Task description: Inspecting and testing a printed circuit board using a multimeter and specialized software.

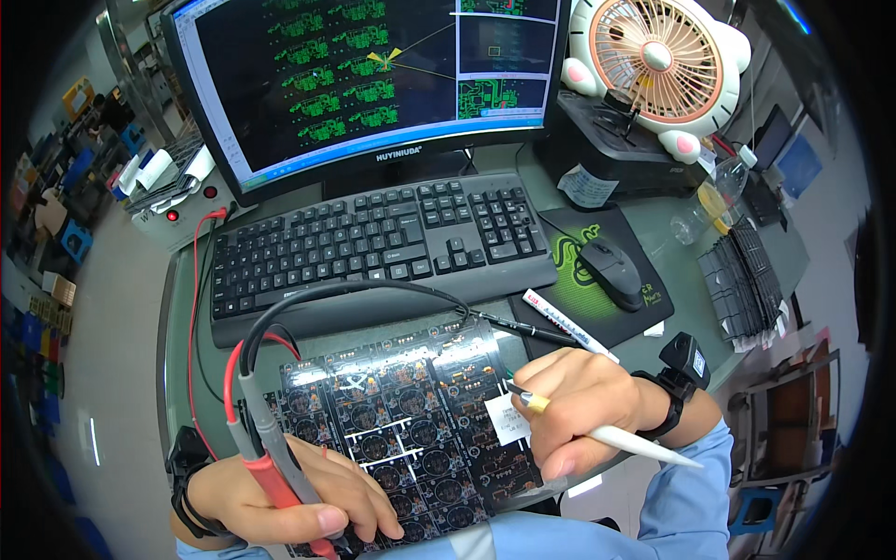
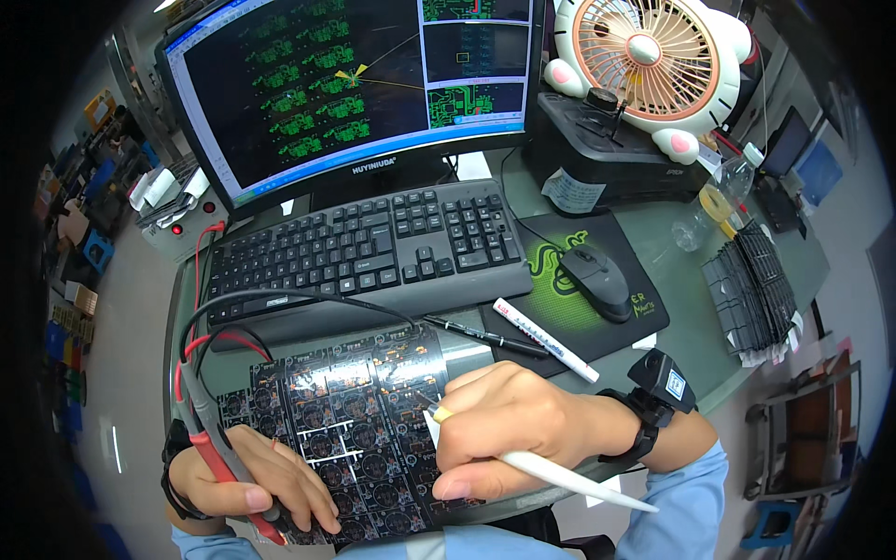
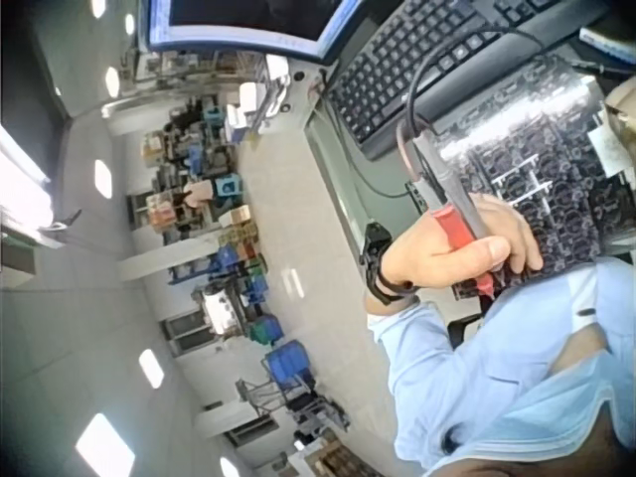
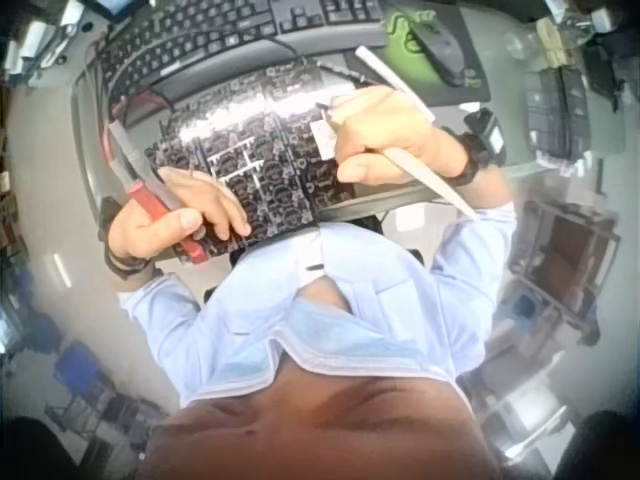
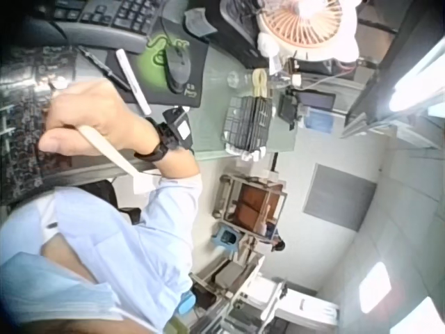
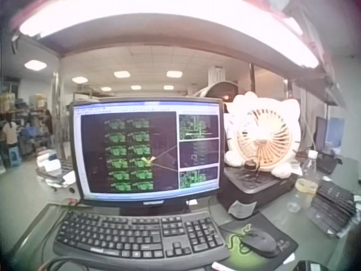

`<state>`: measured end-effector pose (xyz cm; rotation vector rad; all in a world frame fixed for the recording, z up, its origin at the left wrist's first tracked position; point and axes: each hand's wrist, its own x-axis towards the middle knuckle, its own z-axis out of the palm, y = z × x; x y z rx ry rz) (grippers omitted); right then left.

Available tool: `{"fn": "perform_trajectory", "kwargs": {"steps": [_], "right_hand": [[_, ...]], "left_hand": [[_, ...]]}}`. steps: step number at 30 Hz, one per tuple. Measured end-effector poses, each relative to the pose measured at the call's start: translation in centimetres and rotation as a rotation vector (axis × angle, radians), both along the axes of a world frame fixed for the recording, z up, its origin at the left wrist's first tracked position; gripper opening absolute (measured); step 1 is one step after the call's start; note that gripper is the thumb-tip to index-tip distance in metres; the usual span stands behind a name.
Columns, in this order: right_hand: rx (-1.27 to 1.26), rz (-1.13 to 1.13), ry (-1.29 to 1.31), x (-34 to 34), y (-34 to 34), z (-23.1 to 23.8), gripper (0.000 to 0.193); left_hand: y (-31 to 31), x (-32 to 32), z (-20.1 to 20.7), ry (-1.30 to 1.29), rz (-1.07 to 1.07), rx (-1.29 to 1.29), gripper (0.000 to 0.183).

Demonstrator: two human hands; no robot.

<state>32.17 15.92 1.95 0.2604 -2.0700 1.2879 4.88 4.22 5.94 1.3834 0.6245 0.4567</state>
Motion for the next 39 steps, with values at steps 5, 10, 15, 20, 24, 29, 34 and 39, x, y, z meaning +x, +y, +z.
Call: {"fn": "perform_trajectory", "kwargs": {"steps": [5, 10, 15, 20, 24, 29, 34, 39], "right_hand": [[0.039, -0.021, -0.034, 0.6, 1.1, 0.8, 0.024], [-0.177, -0.369, -0.168, 2.3, 3.1, 1.2, 0.023], [-0.019, -0.717, -0.34, 1.0, 6.2, 0.7, 0.017], [0.582, -0.84, -0.449, 0.3, 8.9, -2.4, 0.012], [0.848, -0.815, -0.441, 0.0, 8.8, -3.8, 0.009], [0.761, -0.872, -0.405, 1.5, 7.3, -3.0, 0.013], [0.615, -0.923, -0.275, 2.4, 6.3, -2.1, 0.015], [0.571, -0.847, -0.244, 1.2, 4.9, 0.3, 0.014]], "left_hand": [[0.4, 0.6, -0.8, -0.11, -0.006, 0.049, 0.037], [-0.2, 0.7, -0.6, -0.077, 0.017, 0.047, 0.036], [-0.3, 0.6, 0.5, -0.013, 0.05, 0.067, 0.038], [-0.7, 0.8, 0.9, 0.028, 0.081, 0.053, 0.038], [-2.3, 0.2, -0.7, -0.153, 0.272, -0.03, 0.039], [-3.0, -4.1, -0.9, -0.419, 0.813, -0.205, 0.023], [-4.2, -6.9, -2.8, 0.018, 1.109, -0.031, 0.028], [-4.4, -4.9, -4.3, 0.064, 0.921, -0.301, 0.027]]}}
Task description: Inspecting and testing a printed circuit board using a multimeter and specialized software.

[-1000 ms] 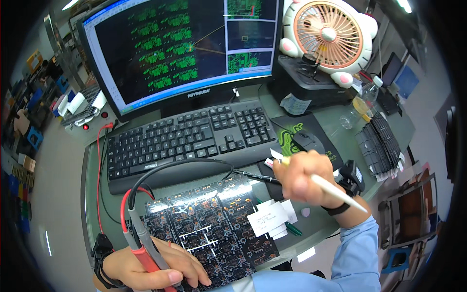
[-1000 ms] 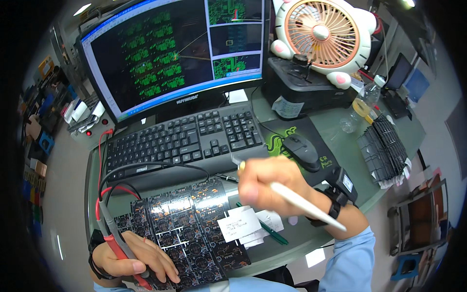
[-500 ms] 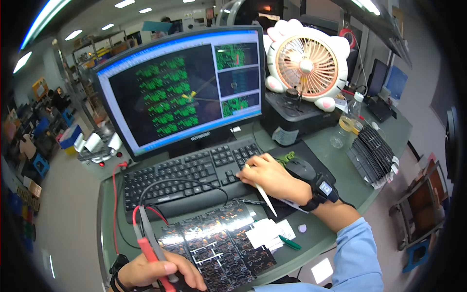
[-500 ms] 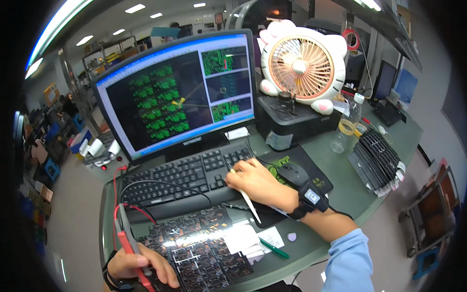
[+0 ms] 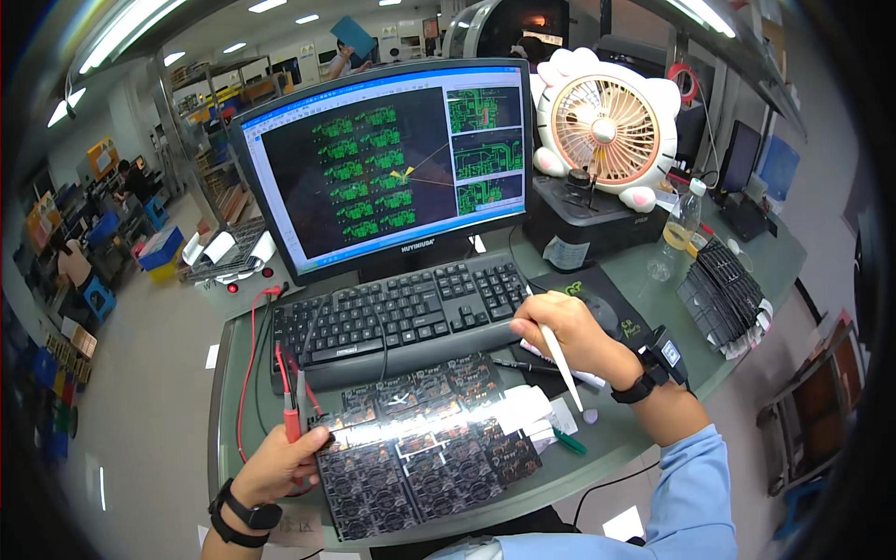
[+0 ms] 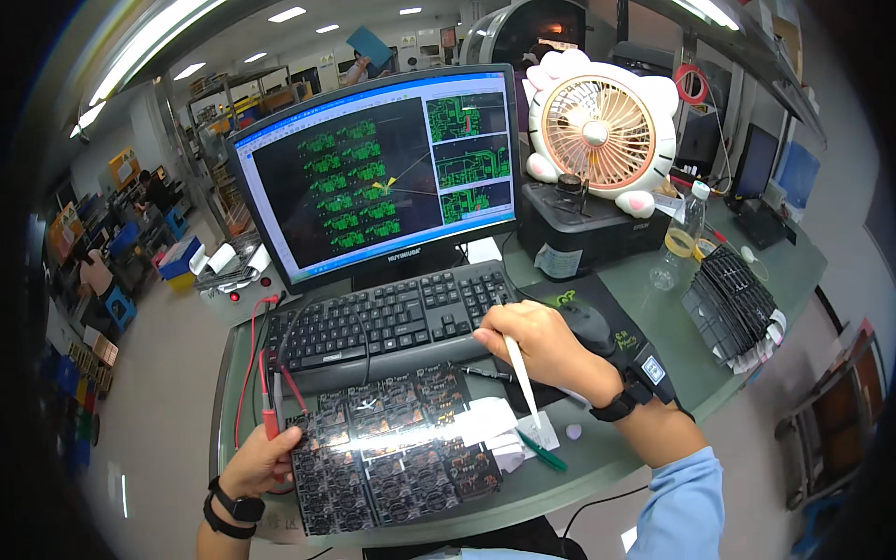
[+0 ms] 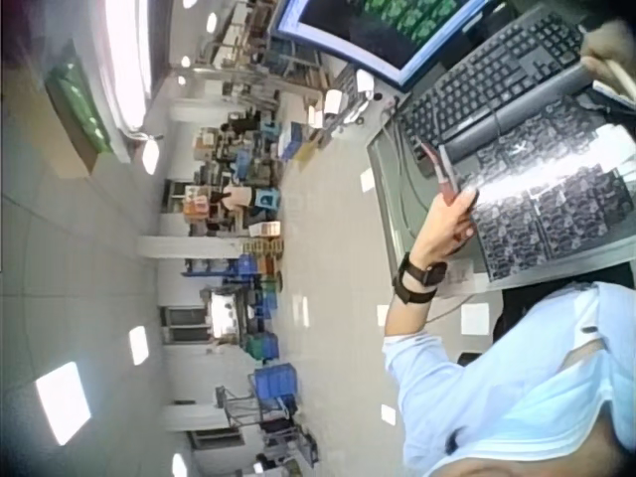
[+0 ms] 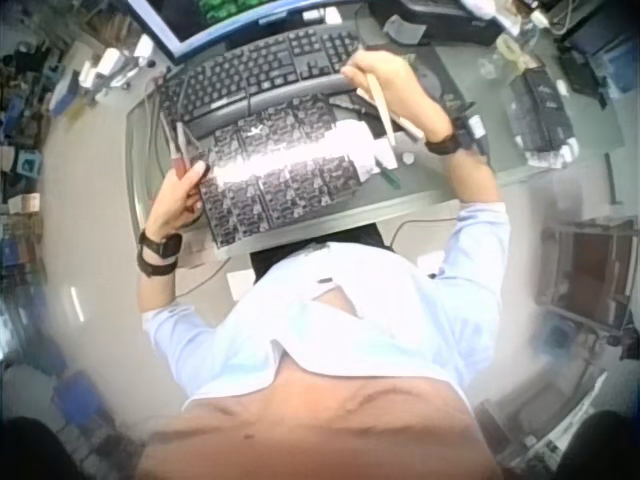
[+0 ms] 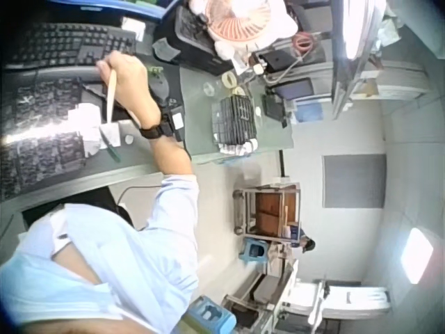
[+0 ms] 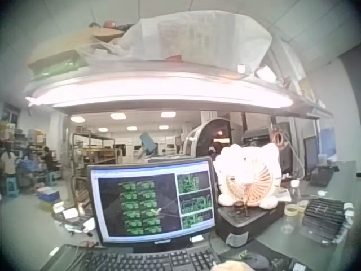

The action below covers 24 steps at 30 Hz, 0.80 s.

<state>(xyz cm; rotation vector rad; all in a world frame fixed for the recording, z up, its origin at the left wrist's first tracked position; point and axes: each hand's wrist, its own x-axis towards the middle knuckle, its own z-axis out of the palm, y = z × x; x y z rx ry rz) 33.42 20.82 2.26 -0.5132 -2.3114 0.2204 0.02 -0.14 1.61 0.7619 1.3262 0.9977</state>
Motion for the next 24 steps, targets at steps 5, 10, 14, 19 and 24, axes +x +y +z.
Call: {"fn": "perform_trajectory", "kwargs": {"steps": [5, 10, 14, 19, 24], "right_hand": [[-0.231, 0.021, 0.102, 0.0, -1.9, 1.2, 0.014], [-0.54, 0.161, 0.176, -1.6, -3.8, 4.1, 0.014], [-0.494, 0.433, 0.107, -6.2, -5.2, 5.9, 0.021], [-0.323, 0.57, 0.195, -12.3, -6.8, 6.9, 0.04], [-0.692, 0.646, 0.229, -13.2, -6.7, 7.8, 0.032]], "left_hand": [[-0.6, -0.4, -1.2, -0.207, 0.128, 0.236, 0.024], [0.7, -0.4, -2.5, -1.22, -0.106, 0.344, 0.019], [1.0, 2.4, -0.6, -1.438, -0.125, 0.343, 0.017], [1.6, 5.3, 1.6, -1.476, -0.178, 0.294, 0.017], [4.0, 7.6, 1.1, -1.61, -0.356, 0.209, 0.019]]}}
